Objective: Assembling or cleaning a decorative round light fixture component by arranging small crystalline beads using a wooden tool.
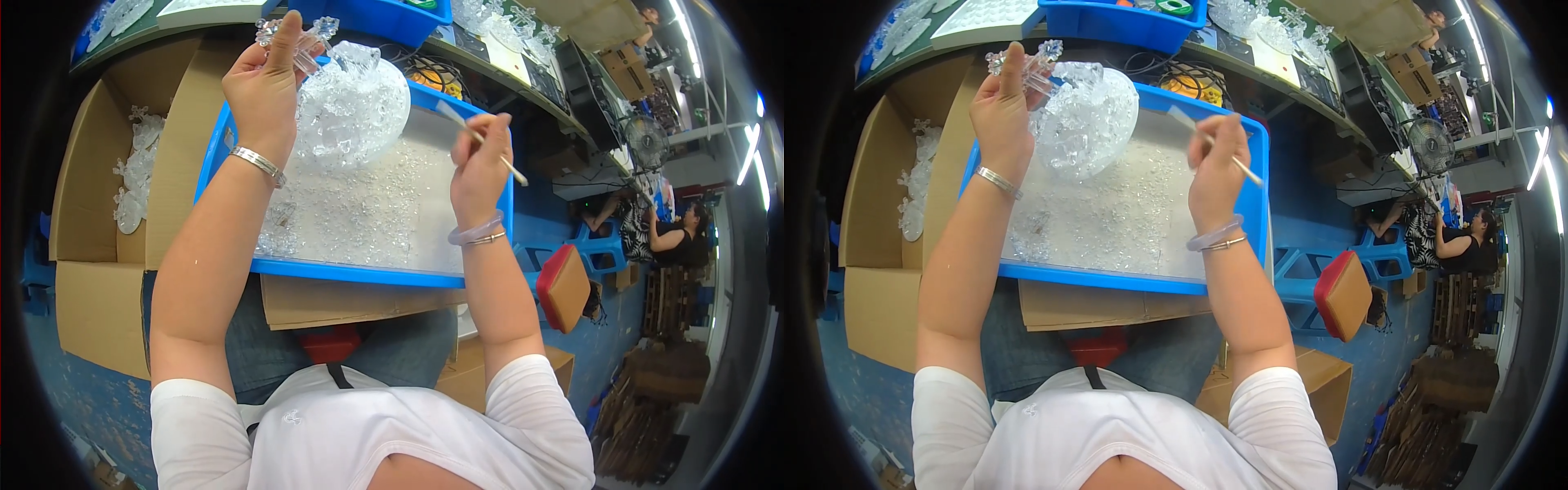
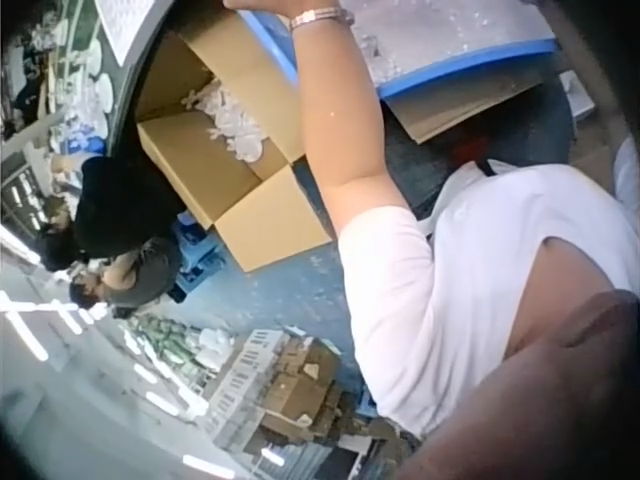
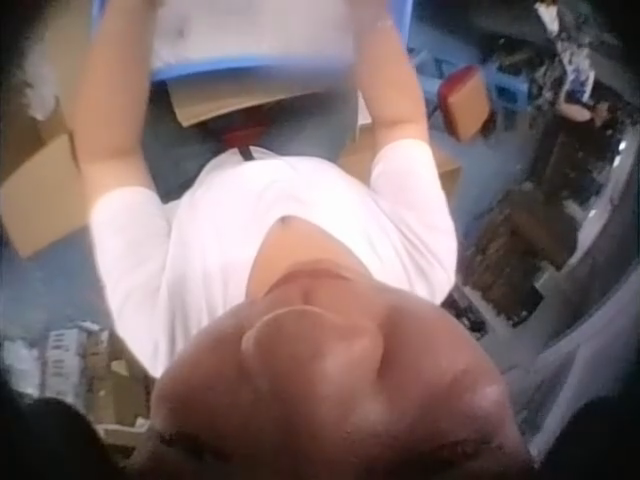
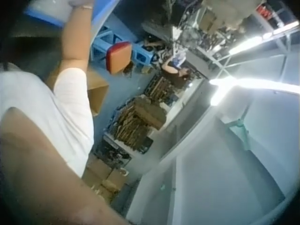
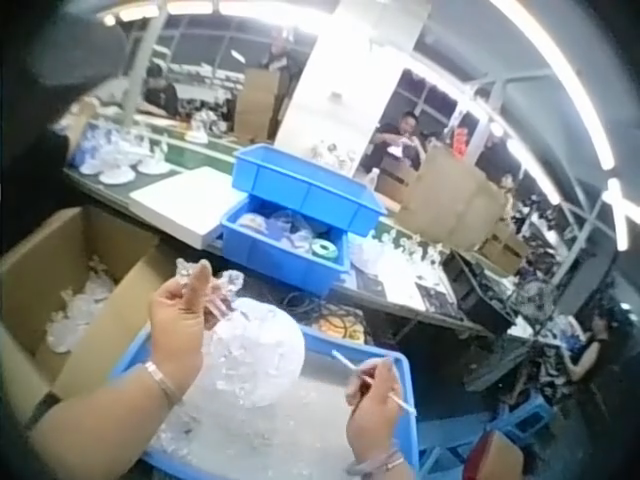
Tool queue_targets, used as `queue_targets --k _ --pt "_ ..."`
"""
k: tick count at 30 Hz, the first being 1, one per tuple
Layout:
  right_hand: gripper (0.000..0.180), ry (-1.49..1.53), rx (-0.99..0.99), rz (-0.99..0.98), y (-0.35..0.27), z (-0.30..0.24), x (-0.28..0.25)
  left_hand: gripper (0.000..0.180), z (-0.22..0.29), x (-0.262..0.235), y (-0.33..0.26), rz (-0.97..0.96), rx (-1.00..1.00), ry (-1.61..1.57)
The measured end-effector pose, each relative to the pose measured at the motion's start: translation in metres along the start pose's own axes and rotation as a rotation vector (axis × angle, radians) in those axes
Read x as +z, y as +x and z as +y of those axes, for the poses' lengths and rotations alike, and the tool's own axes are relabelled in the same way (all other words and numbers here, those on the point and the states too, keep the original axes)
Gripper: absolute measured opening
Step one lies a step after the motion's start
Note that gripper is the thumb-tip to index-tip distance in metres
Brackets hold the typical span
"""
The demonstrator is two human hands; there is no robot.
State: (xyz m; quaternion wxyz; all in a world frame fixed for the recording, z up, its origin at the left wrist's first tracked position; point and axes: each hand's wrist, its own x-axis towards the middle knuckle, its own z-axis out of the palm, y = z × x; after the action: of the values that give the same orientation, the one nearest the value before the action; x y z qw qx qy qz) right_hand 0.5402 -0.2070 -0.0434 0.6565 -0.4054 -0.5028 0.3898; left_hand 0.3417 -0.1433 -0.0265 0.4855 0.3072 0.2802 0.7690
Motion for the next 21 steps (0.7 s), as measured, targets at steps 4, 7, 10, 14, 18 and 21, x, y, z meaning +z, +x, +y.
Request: queue_targets --k 4,7,10,14,18,21 --pt "0.032 -0.094 0.145 0.011 0.001 0.004 0.013 0.033 0.0 -0.001 0.0 0.019 0.009 0.008" --pt "0.03 -0.058 0.289 -0.166 -0.002 0.004 0.016 0.036 0.001 -0.001 0.002 0.013 0.016 -0.003" --pt "0.03 0.027 0.331 -0.323 -0.005 0.006 0.02 0.039 -0.001 -0.001 0.0 -0.01 0.048 0.015" --pt "0.029 0.042 0.345 -0.356 -0.004 0.01 0.021 0.041 0.0 0.002 -0.002 -0.075 0.105 0.061" --pt "0.027 0.101 0.292 -0.331 -0.004 0.009 0.022 0.043 0.002 0.007 -0.007 -0.1 0.138 0.087" --pt "0.025 0.123 0.262 -0.316 -0.002 0.009 0.017 0.043 0.0 0.01 -0.008 -0.137 0.123 0.115"
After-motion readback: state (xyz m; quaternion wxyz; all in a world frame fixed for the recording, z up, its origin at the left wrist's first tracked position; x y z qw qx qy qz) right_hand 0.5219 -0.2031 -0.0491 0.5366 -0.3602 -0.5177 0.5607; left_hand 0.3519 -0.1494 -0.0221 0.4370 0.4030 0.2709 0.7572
